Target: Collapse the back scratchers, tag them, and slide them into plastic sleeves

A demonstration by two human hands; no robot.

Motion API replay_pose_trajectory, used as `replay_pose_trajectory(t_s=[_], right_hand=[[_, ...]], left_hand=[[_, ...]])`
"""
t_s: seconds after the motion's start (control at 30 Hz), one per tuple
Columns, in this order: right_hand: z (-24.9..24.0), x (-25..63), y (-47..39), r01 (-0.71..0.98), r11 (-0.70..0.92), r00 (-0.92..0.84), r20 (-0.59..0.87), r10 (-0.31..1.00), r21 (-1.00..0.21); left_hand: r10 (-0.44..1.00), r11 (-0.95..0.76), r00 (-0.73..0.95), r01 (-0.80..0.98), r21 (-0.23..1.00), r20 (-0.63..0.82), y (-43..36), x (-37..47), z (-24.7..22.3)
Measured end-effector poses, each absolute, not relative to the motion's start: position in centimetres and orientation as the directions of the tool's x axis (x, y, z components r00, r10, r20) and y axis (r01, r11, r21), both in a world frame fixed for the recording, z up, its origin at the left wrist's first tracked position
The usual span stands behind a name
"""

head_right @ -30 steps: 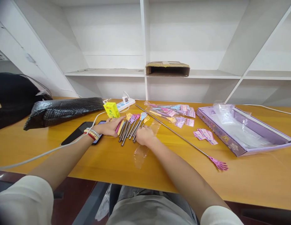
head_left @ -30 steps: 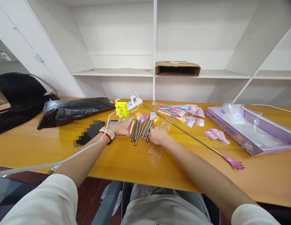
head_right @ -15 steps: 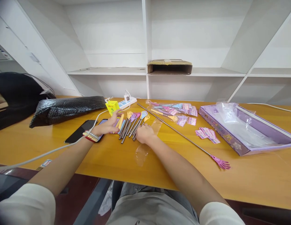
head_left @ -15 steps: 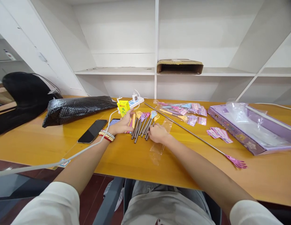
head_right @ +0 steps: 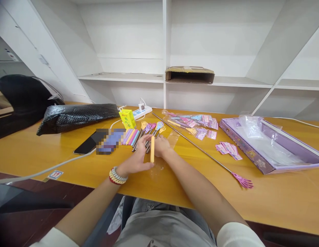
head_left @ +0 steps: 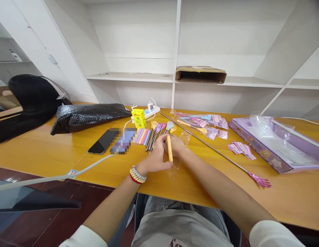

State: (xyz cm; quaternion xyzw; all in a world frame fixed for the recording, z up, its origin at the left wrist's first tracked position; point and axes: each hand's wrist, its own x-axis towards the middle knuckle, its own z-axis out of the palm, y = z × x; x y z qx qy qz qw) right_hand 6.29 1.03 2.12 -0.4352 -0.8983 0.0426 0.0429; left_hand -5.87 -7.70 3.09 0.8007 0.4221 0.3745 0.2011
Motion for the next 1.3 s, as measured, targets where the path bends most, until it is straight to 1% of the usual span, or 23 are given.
replay_pose_trajectory(t_s=[0.13, 0.23, 0.37, 0.43, 0.53, 0.57, 0.63, 0.7, 0.73, 0.8, 0.83, 0.9, 0.97, 1.07, 1.17, 1.23, 1.3], right_hand=[[1.7, 6.2, 1.2, 0.79, 0.603, -0.603, 0.035, 0.797, -0.109], [1.8, 6.2, 1.1, 0.764, 0.638, -0.634, 0.066, 0.77, -0.097], [2.4, 6.2, 0.8, 0.765, 0.634, -0.635, 0.025, 0.772, -0.114], [2.7, 6.2, 0.7, 0.767, 0.629, -0.633, 0.005, 0.774, -0.127], [2.7, 6.5, 0.6, 0.762, 0.634, -0.64, -0.003, 0.768, -0.135], [2.6, 6.6, 0.6, 0.759, 0.637, -0.641, 0.015, 0.767, -0.139], [2.5, 6.8, 0.4, 0.747, 0.643, -0.636, 0.103, 0.765, -0.167], [2.4, 7.2, 0.3, 0.733, 0.635, -0.593, 0.227, 0.773, -0.244], [2.4, 7.4, 0.1, 0.717, 0.627, -0.561, 0.281, 0.778, -0.304], [2.5, 8.0, -0.2, 0.64, 0.609, -0.513, 0.33, 0.792, -0.469], [2.6, 8.2, -0.5, 0.569, 0.597, -0.515, 0.32, 0.795, -0.566], [2.7, 8.8, -1.0, 0.383, 0.542, -0.578, 0.264, 0.773, -0.748], [2.6, 9.3, -1.4, 0.224, 0.446, -0.643, 0.213, 0.736, -0.866], [2.0, 9.8, -1.7, 0.102, 0.294, -0.641, 0.163, 0.75, -0.95], [1.0, 9.9, -1.6, 0.033, 0.173, -0.588, 0.12, 0.8, -0.984], [0.4, 10.0, -1.5, 0.011, 0.144, -0.551, 0.114, 0.827, -0.99], [0.1, 10.0, -1.6, 0.007, 0.139, -0.511, 0.115, 0.852, -0.99]], left_hand=[[0.84, -0.542, 0.35, 0.508, 0.669, 0.414, -8.2, -5.4, 2.7], [0.85, -0.527, 0.322, 0.497, 0.69, 0.417, -7.8, -5.8, 2.3], [0.871, -0.491, 0.291, 0.519, 0.7, 0.396, -7.5, -6.1, 2.0], [0.875, -0.484, 0.308, 0.544, 0.685, 0.374, -7.6, -6.2, 2.1], [0.858, -0.513, 0.352, 0.581, 0.632, 0.373, -7.7, -6.2, 2.3], [0.853, -0.522, 0.359, 0.593, 0.613, 0.38, -7.8, -6.1, 2.3], [0.849, -0.528, 0.353, 0.617, 0.584, 0.394, -7.8, -6.1, 2.2], [0.845, -0.528, 0.329, 0.636, 0.563, 0.421, -7.8, -6.0, 1.9], [0.839, -0.533, 0.314, 0.642, 0.552, 0.445, -7.8, -6.0, 1.7], [0.821, -0.541, 0.278, 0.658, 0.524, 0.498, -7.8, -5.9, 1.5], [0.816, -0.536, 0.258, 0.672, 0.511, 0.517, -7.8, -5.8, 1.4], [0.818, -0.512, 0.221, 0.7, 0.497, 0.532, -7.7, -5.7, 1.4], [0.826, -0.49, 0.203, 0.72, 0.491, 0.526, -7.6, -5.4, 1.6], [0.83, -0.491, 0.223, 0.729, 0.477, 0.512, -7.6, -4.9, 2.1], [0.841, -0.478, 0.225, 0.737, 0.478, 0.493, -7.7, -4.4, 2.7], [0.853, -0.448, 0.17, 0.722, 0.527, 0.493, -7.7, -4.2, 2.9], [0.882, -0.398, 0.089, 0.666, 0.631, 0.463, -7.6, -4.2, 3.0]])
